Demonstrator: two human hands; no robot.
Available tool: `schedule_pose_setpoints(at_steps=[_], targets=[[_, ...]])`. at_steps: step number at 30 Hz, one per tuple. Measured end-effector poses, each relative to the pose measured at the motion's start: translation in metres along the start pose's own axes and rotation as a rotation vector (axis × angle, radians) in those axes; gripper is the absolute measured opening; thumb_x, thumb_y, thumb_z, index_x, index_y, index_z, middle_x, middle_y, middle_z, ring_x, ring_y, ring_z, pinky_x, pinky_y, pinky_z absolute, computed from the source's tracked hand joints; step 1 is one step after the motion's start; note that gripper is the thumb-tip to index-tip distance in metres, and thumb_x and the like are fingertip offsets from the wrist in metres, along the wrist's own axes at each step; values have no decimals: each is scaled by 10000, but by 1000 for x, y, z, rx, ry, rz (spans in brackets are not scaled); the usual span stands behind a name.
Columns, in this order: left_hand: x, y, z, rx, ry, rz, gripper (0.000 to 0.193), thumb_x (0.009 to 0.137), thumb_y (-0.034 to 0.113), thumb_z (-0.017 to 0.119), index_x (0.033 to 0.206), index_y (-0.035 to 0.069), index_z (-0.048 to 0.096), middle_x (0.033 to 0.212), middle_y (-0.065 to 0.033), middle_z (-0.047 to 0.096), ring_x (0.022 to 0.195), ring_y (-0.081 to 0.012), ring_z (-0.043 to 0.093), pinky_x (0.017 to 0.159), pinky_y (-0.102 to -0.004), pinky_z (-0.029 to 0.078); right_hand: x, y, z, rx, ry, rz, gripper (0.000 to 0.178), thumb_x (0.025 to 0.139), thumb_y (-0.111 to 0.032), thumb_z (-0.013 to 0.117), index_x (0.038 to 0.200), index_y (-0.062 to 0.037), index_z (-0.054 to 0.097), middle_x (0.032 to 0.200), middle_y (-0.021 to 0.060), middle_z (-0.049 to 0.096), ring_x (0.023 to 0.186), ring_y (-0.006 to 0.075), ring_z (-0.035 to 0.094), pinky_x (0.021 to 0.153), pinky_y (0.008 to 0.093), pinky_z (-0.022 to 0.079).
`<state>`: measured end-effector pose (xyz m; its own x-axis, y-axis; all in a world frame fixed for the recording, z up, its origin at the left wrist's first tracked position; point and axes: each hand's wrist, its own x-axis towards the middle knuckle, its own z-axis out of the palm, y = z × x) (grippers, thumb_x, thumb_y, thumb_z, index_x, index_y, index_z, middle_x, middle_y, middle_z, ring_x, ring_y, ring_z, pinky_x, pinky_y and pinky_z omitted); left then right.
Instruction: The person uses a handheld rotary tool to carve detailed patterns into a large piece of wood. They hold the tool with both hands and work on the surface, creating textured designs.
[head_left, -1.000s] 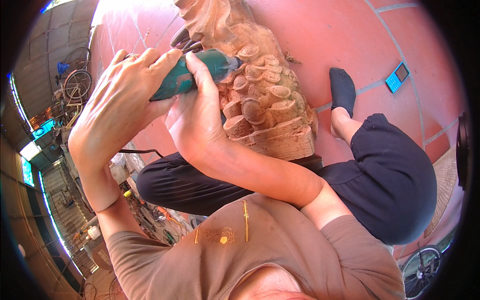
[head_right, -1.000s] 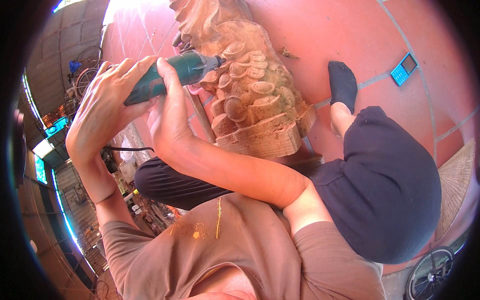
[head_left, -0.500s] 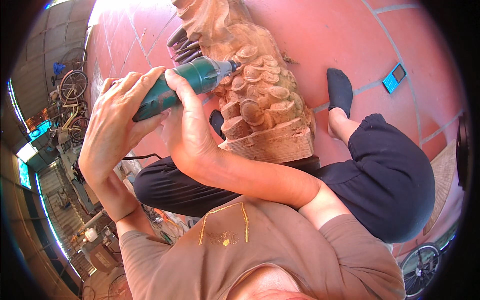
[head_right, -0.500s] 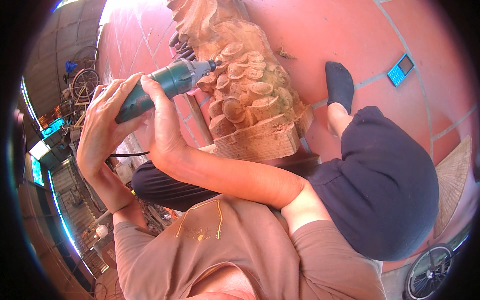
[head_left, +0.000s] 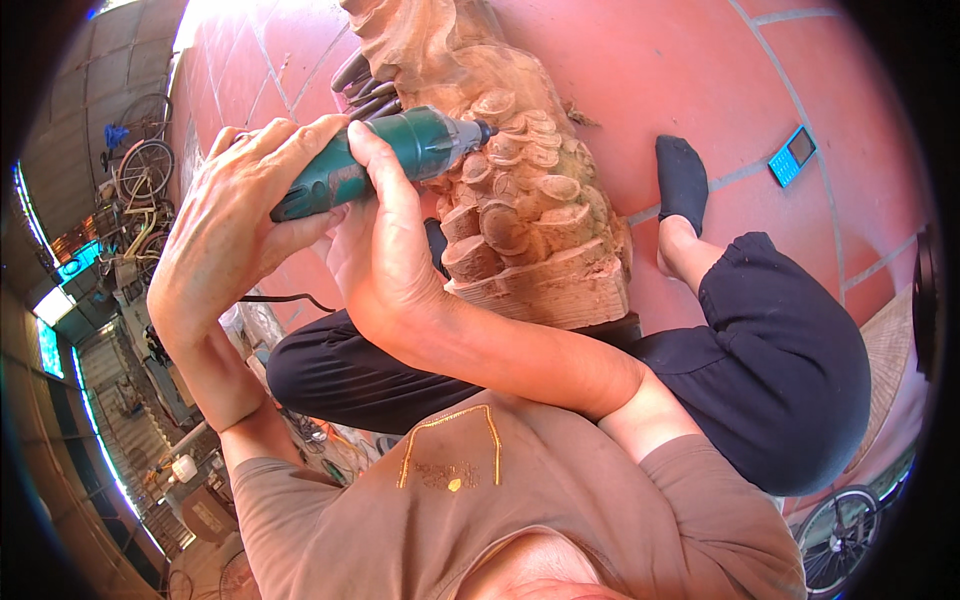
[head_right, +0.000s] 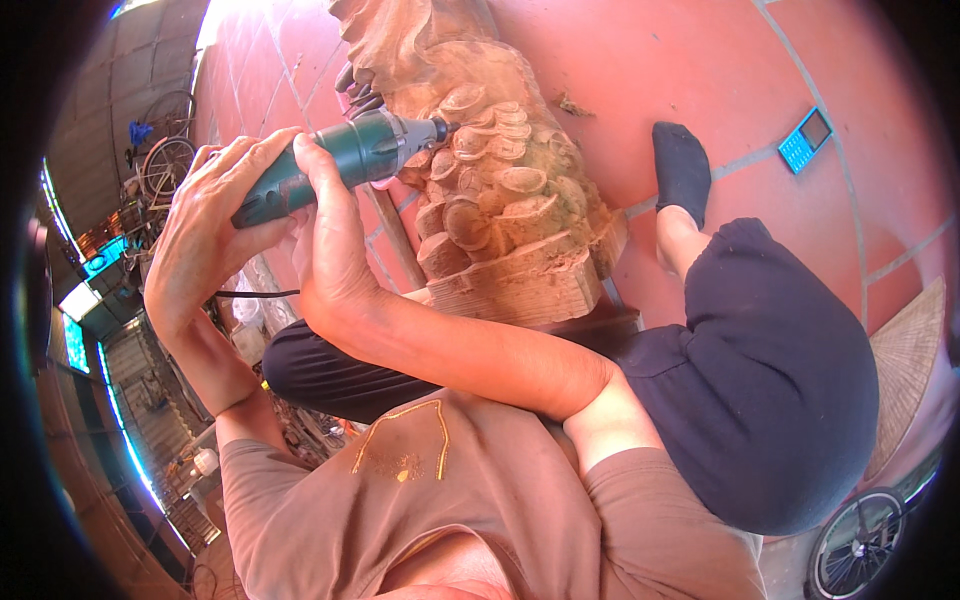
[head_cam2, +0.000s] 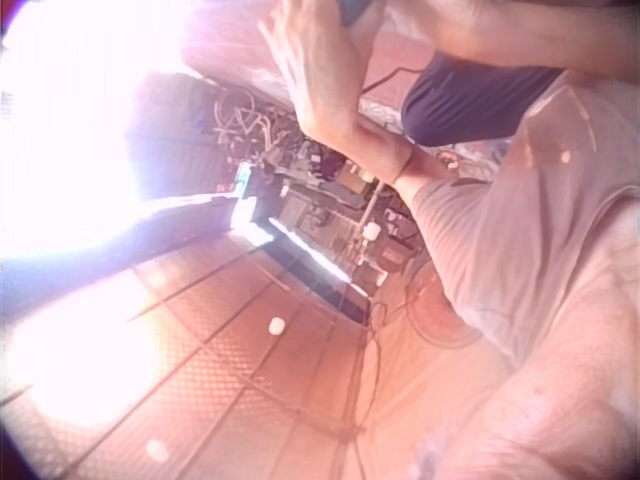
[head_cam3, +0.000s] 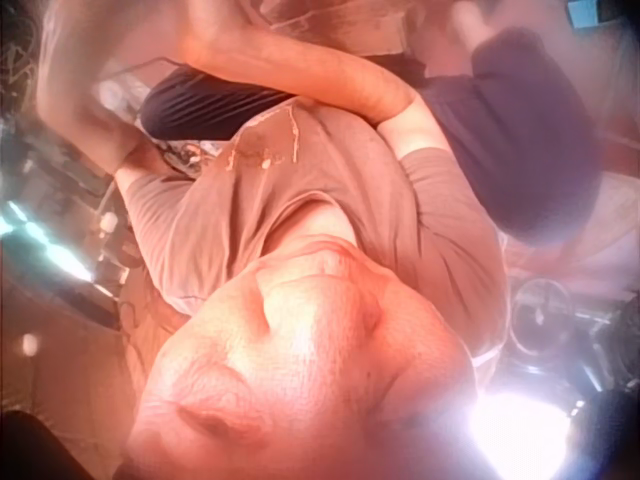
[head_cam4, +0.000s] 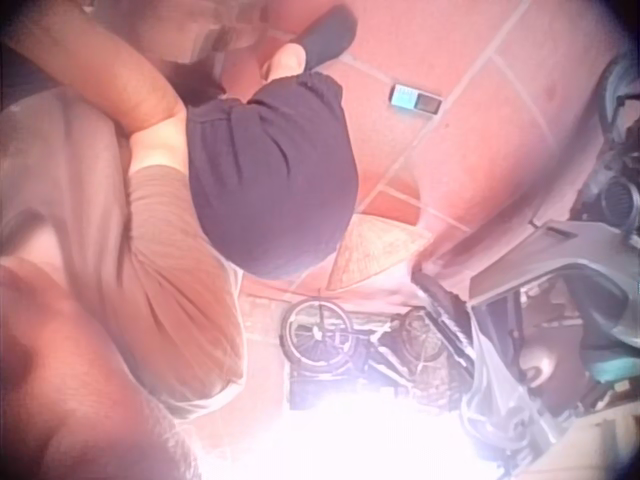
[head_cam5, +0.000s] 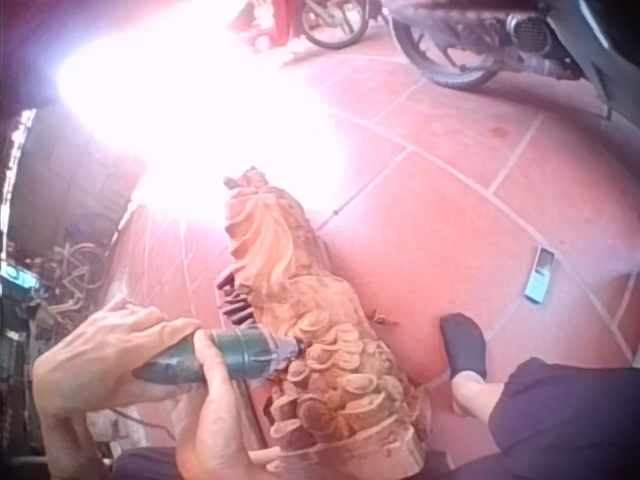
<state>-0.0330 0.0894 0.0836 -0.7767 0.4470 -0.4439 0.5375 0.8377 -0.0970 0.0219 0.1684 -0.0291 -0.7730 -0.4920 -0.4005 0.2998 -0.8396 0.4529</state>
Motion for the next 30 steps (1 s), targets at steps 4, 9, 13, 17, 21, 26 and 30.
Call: schedule_pose_setpoints(at_steps=[4, 9, 13, 17, 21, 26, 30], targets=[[8, 2, -5, 31, -31, 32, 690, 762, 200, 769, 1410, 108, 551, 1154, -134, 645, 1122, -379, 619, 1077, -563, 404, 4, -2, -4, 8, -50, -18, 338, 998, -382, 639, 1254, -169, 577, 1218, -44, 614, 1135, 95, 562, 1014, 304, 419], [11, 1, -6, 55, -40, 43, 690, 761, 210, 761, 1410, 106, 550, 1170, -142, 650, 1137, -387, 616, 1080, -570, 403, 1, -4, 0, 17, -34, -13, 318, 997, -377, 638, 1241, -179, 584, 1200, -49, 622, 1114, 87, 569, 984, 295, 432], [13, -1, -6, 56, -21, 48, 690, 769, 211, 757, 1417, 109, 540, 1175, -144, 649, 1141, -386, 616, 1085, -580, 401, 2, -7, 4, -4, -13, -21, 303, 1003, -369, 628, 1232, -174, 588, 1187, -47, 626, 1102, 84, 575, 978, 298, 437], [15, 1, -5, 94, -12, 61, 691, 781, 218, 751, 1426, 111, 526, 1181, -144, 649, 1144, -387, 615, 1091, -596, 397, 10, -8, -1, 8, -40, -42, 299, 1009, -365, 618, 1225, -161, 587, 1182, -39, 629, 1106, 91, 579, 989, 304, 437], [19, 3, -6, 124, -15, 72, 682, 788, 222, 746, 1423, 105, 525, 1177, -145, 647, 1144, -394, 612, 1098, -603, 394, 10, -12, 2, 36, -73, -41, 301, 1009, -363, 617, 1223, -153, 584, 1182, -31, 631, 1115, 102, 583, 1005, 313, 435], [25, 1, -5, 134, 3, 87, 676, 792, 219, 742, 1420, 98, 524, 1166, -145, 642, 1139, -397, 607, 1096, -603, 395, 10, -17, 5, 43, -106, -54, 295, 1007, -369, 620, 1212, -160, 583, 1189, -32, 629, 1131, 110, 582, 1021, 320, 428], [29, 5, -7, 128, -11, 89, 664, 798, 216, 738, 1414, 89, 524, 1169, -145, 641, 1137, -397, 604, 1093, -603, 396, 10, -19, 7, 37, -87, -60, 290, 1007, -378, 616, 1202, -166, 586, 1184, -36, 631, 1141, 111, 576, 1032, 327, 418]])
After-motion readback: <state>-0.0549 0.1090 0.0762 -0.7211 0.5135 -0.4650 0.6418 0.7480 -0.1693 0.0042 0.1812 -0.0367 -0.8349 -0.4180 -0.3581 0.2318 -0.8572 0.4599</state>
